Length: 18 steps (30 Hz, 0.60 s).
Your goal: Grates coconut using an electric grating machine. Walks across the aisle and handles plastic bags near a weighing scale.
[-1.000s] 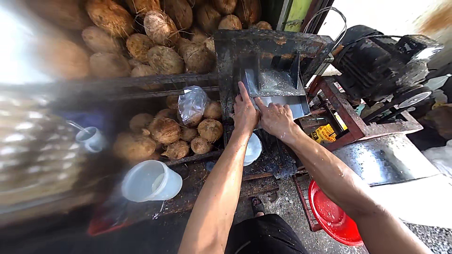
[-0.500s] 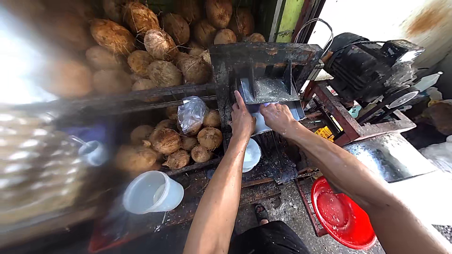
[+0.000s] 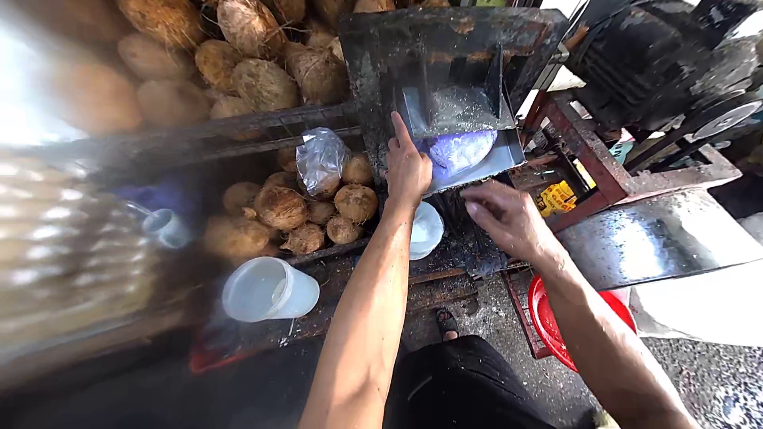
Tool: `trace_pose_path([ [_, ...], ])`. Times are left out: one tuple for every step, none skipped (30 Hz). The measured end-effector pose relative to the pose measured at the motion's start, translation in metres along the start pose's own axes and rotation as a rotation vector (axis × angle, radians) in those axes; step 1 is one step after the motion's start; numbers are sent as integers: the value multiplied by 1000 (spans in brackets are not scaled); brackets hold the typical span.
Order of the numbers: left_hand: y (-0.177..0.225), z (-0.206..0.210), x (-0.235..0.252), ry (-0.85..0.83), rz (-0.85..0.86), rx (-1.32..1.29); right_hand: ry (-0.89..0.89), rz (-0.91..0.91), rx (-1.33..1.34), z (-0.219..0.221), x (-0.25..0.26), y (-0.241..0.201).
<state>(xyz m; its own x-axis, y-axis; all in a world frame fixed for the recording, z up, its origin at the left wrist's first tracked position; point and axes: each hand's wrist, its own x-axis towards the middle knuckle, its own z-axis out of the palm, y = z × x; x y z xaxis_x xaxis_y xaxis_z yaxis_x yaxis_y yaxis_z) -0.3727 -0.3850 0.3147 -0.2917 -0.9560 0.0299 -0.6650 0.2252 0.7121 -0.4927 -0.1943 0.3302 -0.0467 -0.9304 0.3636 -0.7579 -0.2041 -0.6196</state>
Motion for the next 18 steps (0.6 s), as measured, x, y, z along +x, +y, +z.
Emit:
trace_pose_path([
  [0,0,-1,3,-11,8,-16,76,75,11,-17,10],
  [0,1,-2,9,-17,19,-30,159,131,22,-31,22],
  [0,2,-2,17,-15,33,-18,228,153,30,-40,34],
  [1,3,-2,27,-11,46,24,271,139,32,-44,43],
  [2,3,-2,34,-8,59,87,284,88,27,-42,48],
  [2,3,-1,41,-6,71,140,255,-8,17,-35,51],
  [2,3,0,44,-7,77,164,184,-130,5,-24,51],
  [2,3,-1,47,-2,82,172,82,-242,-5,-12,49],
  [1,3,-2,53,12,89,151,-17,-336,-12,1,46],
  [0,3,-2,62,33,90,101,-78,-414,-17,15,42],
  [0,3,-2,65,45,81,33,-96,-483,-20,28,38],
  [1,4,-1,67,47,73,-54,-63,-537,-20,39,36],
  [0,5,0,71,46,72,-141,-6,-569,-18,49,36],
  [0,5,0,74,45,77,-207,47,-584,-16,57,39],
  [1,6,0,75,41,84,-244,74,-592,-14,62,42],
  [2,5,0,73,28,95,-261,76,-600,-11,64,43],
  [4,4,-1,68,9,95,-270,74,-606,-8,65,44],
  [5,3,-3,53,-11,86,-269,79,-619,-4,63,44],
])
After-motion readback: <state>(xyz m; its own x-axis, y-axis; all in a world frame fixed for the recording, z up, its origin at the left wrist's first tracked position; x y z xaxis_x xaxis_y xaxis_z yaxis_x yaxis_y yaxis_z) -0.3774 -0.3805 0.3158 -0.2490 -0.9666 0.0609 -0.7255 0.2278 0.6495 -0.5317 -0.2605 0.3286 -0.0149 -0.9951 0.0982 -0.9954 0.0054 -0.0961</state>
